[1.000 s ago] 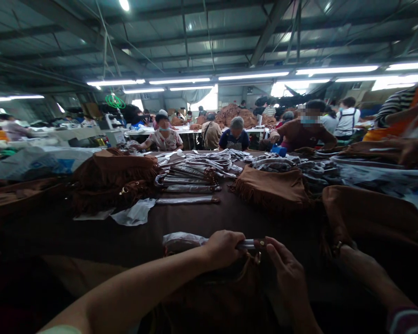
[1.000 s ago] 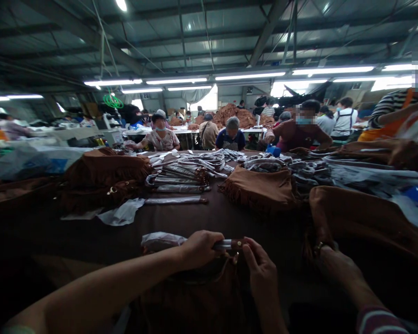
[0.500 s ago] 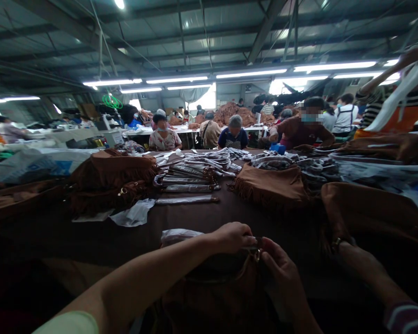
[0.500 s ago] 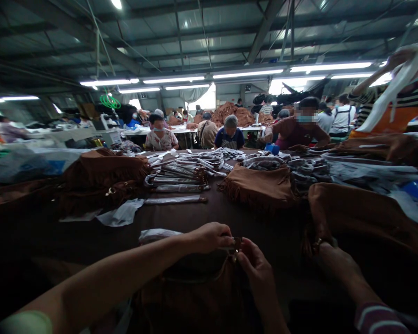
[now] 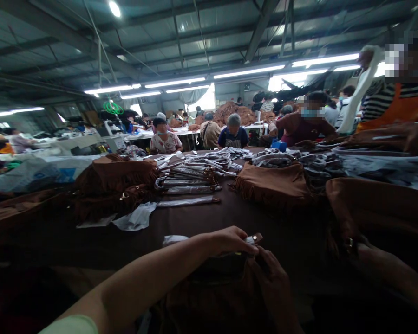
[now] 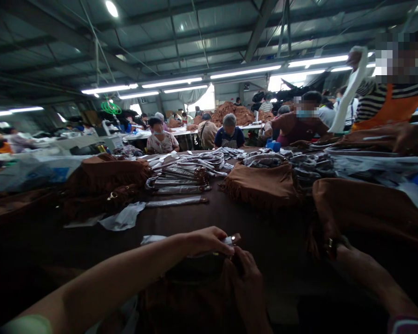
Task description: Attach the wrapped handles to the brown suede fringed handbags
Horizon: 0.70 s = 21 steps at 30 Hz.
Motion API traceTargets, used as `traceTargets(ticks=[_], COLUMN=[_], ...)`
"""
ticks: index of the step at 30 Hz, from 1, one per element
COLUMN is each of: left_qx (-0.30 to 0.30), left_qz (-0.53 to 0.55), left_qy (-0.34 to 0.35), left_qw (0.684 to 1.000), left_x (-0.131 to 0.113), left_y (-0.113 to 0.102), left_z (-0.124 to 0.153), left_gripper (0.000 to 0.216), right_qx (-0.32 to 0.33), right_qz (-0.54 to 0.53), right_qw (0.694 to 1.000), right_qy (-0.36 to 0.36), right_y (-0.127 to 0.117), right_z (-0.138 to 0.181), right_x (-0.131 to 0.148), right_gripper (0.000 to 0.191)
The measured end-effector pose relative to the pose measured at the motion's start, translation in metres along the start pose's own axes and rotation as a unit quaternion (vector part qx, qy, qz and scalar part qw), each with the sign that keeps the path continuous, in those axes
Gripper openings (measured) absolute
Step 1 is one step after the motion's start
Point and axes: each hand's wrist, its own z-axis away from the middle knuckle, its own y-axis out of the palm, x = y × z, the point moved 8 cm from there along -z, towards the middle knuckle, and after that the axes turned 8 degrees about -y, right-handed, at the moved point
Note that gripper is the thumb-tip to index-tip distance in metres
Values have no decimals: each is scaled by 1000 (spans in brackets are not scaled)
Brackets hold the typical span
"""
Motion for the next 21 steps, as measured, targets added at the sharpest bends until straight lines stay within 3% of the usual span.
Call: traceTargets(ticks=[5,11,17,21], left_qx=[-49,-55,-26,-35], left_qz=[6,40,82,47], left_qy=[-43,-61,-51,-14], left_qw=[998,996,995,998], left_x=[10,12,18,20], left_y=[-6,-4,-5,-13], left_z=[-8,-5,-2,-3], left_gripper=[31,18,22,30], right_qx=[-9,26,21,-8], right_qz=[26,-56,0,34], right_qw=[1000,997,1000,999], right_qy=[-1,35,11,5], right_y=[3,15,16,16], right_z=[1,1,0,-1], right_x=[5,-6,0,5], right_gripper=[39,42,40,40])
